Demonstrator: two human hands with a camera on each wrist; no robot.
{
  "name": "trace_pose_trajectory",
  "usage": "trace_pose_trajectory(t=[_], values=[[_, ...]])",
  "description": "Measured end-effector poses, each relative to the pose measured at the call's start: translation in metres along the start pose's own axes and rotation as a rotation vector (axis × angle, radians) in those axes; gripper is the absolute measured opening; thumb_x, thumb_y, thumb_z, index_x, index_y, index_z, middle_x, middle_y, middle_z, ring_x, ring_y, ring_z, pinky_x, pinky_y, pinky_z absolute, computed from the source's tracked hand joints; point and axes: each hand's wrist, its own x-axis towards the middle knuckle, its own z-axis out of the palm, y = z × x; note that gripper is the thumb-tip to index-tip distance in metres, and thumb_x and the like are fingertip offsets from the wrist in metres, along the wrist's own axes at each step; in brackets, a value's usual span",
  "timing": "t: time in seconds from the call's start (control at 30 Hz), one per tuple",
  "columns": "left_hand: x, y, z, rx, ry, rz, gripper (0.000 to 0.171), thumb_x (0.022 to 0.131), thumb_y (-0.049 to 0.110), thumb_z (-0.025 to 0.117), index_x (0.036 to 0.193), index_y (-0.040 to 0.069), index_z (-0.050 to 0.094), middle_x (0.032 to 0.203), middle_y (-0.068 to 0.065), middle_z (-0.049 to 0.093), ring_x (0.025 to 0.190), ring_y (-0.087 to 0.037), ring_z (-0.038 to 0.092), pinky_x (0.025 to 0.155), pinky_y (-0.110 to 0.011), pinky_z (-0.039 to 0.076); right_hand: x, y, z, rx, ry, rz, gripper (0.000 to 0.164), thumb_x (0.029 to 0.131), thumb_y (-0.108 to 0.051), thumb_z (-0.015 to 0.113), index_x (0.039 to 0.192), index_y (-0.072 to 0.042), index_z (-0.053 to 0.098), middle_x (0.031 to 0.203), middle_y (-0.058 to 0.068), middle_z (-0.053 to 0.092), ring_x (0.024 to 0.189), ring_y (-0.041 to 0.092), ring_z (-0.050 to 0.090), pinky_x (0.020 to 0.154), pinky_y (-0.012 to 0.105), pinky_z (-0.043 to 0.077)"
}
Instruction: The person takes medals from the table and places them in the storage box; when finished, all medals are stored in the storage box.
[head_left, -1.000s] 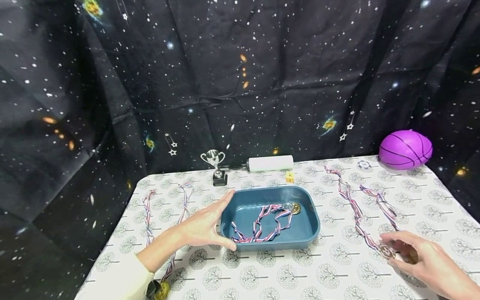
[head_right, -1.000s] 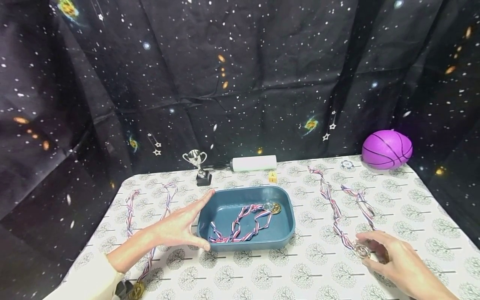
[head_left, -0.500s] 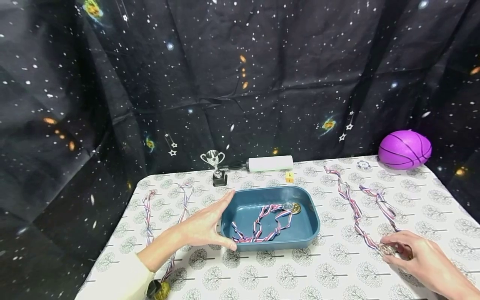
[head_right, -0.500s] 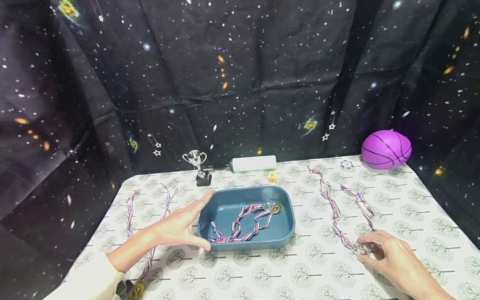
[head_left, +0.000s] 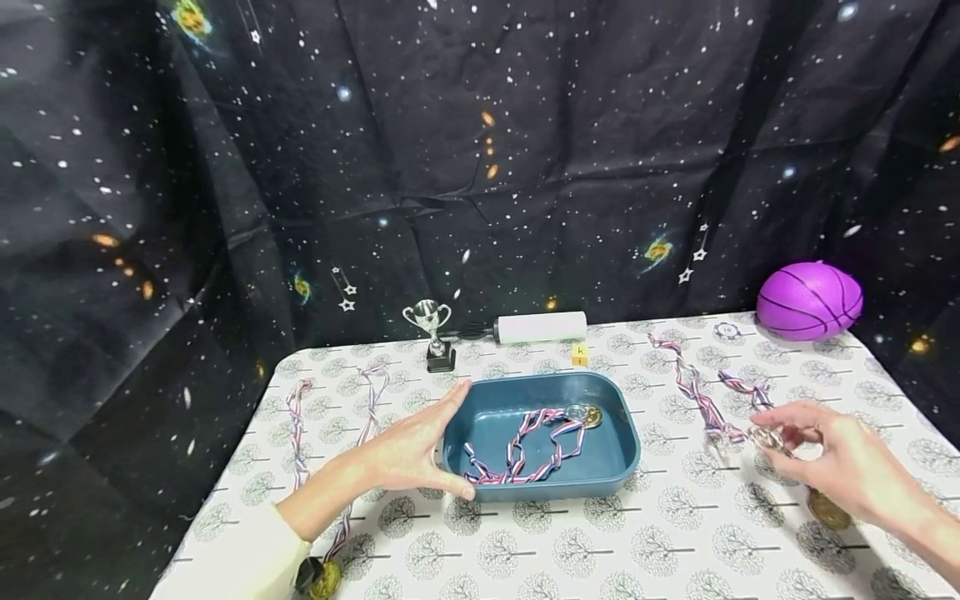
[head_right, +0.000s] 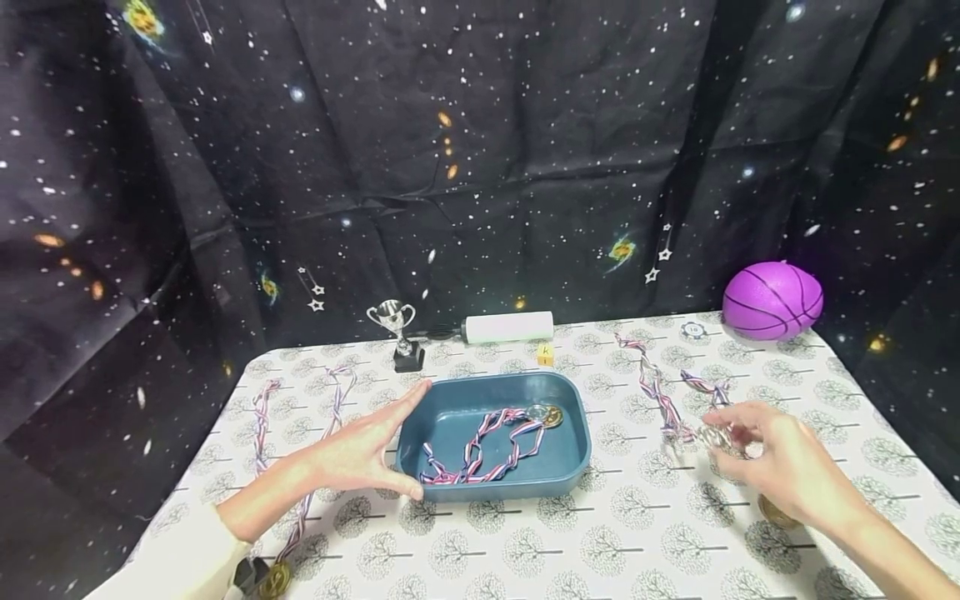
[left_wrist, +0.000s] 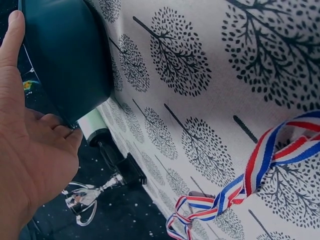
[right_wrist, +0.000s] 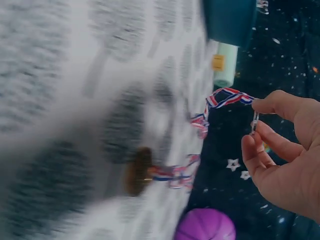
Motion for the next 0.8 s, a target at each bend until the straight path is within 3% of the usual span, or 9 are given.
trace_pose_trajectory(t=[0.17, 0.37, 0.53, 0.8], values=[[-0.001, 0.001, -0.001, -0.001, 0.0, -0.003, 0.146, 0.071, 0.067, 0.091, 0.172, 0.017, -0.001, 0.176, -0.009, 0.001, 0.161, -0.028, 0.015, 0.129, -0.05, 0.02, 0.03, -0.019, -0.015, 0.038, 0.007, -0.034, 0.044, 0.078, -0.003, 0.092, 0.119, -0.012, 0.079, 0.111, -0.004, 0.072, 0.089, -0.007, 0.061, 0.079, 0.001, 0.042], [-0.001, 0.001, 0.003, -0.015, -0.001, -0.003, 0.146, 0.071, 0.067, 0.091, 0.172, 0.017, -0.001, 0.176, -0.01, 0.002, 0.161, -0.026, 0.014, 0.129, -0.047, 0.019, 0.065, -0.043, -0.04, 0.033, 0.019, -0.032, 0.041, 0.081, -0.004, 0.09, 0.12, -0.012, 0.079, 0.105, 0.004, 0.074, 0.087, -0.01, 0.06, 0.073, 0.004, 0.044], [-0.001, 0.0, 0.004, -0.02, -0.007, 0.01, 0.147, 0.07, 0.067, 0.092, 0.172, 0.013, -0.001, 0.176, -0.011, 0.002, 0.161, -0.027, 0.013, 0.129, -0.049, 0.018, 0.094, -0.065, -0.06, 0.053, 0.062, -0.046, 0.04, 0.084, 0.0, 0.085, 0.121, -0.012, 0.079, 0.112, 0.011, 0.072, 0.091, -0.017, 0.059, 0.079, -0.001, 0.044], [0.001, 0.0, 0.001, -0.044, -0.008, 0.017, 0.146, 0.071, 0.061, 0.094, 0.172, 0.015, -0.001, 0.176, -0.009, -0.001, 0.161, -0.028, 0.013, 0.129, -0.05, 0.018, 0.137, -0.107, -0.086, 0.096, 0.144, -0.012, 0.039, 0.086, -0.007, 0.082, 0.125, -0.015, 0.079, 0.096, -0.01, 0.071, 0.083, -0.006, 0.061, 0.075, 0.006, 0.04]])
